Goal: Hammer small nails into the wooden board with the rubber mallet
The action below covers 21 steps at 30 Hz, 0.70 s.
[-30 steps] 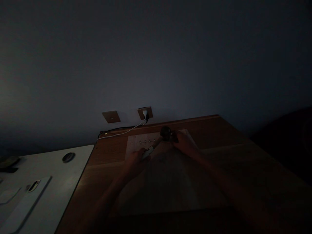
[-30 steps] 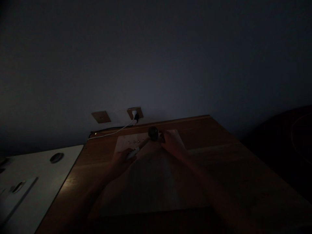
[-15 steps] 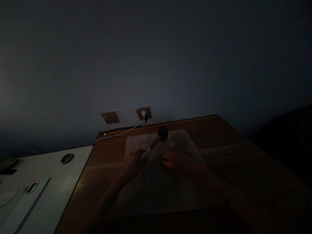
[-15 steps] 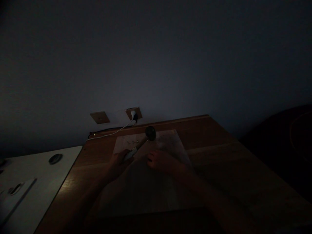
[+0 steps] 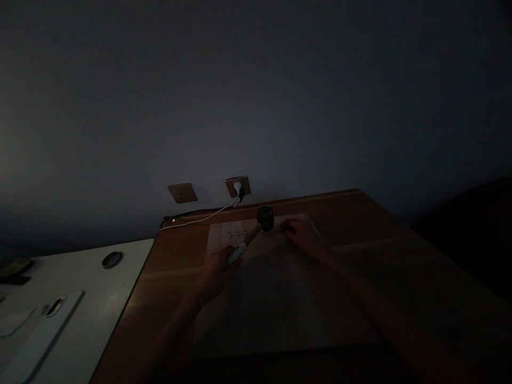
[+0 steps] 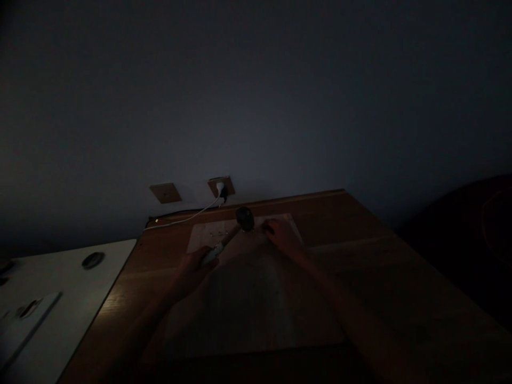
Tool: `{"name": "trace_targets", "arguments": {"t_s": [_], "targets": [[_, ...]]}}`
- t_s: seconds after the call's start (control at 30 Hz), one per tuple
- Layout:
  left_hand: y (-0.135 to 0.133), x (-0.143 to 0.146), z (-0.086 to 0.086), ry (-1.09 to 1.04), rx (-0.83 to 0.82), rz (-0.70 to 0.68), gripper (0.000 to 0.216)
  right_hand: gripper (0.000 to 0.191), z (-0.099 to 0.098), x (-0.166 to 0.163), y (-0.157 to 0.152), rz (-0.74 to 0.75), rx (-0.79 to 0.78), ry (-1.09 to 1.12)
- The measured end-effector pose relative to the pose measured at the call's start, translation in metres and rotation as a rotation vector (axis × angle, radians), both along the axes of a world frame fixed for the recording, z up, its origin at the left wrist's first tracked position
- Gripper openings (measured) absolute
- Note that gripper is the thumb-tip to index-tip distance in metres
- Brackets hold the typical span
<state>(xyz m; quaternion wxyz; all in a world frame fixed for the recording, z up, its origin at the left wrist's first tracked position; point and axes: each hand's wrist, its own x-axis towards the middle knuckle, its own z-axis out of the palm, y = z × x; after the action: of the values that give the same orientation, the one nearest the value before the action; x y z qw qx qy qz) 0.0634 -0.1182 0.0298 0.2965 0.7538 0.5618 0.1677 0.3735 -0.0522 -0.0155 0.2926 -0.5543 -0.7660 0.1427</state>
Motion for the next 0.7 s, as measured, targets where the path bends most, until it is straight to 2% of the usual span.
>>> {"name": "trace_targets", "arguments": {"t_s": [0.47, 0.7], "targets": [[0.0004, 0.0033, -0.0021, -0.027, -0.004, -0.02, 0.031, 0.03, -0.0097, 0.0042, 0.0025, -0.026, -0.006, 0.005], [-0.0008, 0.0083, -0.003, -0.039, 0.02, -0.014, 0.034, 0.031, -0.0085, 0.0046, 0.001, -0.013, -0.01, -0.004]]}}
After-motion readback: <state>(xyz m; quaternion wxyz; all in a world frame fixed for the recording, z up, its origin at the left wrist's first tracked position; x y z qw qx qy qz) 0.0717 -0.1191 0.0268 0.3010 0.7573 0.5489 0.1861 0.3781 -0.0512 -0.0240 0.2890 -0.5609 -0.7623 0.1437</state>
